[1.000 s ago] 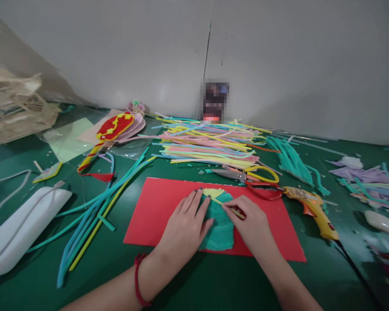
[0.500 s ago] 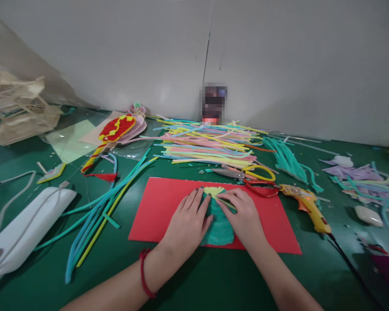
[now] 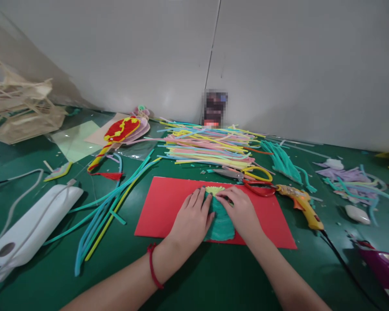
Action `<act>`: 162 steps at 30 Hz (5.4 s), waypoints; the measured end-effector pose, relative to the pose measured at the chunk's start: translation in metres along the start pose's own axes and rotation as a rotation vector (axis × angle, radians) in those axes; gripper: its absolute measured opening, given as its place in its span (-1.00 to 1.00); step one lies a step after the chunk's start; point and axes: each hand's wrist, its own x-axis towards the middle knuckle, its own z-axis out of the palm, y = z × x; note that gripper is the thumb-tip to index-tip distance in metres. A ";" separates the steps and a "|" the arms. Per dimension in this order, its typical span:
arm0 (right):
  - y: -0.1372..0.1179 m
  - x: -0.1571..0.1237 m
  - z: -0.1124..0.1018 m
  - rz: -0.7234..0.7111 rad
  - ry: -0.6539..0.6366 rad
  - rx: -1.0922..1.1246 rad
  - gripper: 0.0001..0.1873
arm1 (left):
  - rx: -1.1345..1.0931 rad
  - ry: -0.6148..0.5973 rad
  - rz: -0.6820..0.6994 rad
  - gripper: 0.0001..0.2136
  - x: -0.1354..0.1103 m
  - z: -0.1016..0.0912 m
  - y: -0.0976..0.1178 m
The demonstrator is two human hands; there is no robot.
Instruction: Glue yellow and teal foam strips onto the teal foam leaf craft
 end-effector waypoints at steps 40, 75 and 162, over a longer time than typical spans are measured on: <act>-0.003 0.006 -0.008 0.012 -0.018 -0.053 -0.68 | 0.045 -0.007 -0.008 -0.63 0.001 0.000 0.001; 0.012 0.070 -0.035 -0.393 -0.510 0.024 -0.69 | 0.026 0.003 -0.013 -0.63 0.001 0.001 0.002; 0.014 -0.020 -0.015 -0.167 -0.280 -0.313 -0.40 | -0.010 -0.046 -0.043 -0.61 -0.005 -0.003 0.004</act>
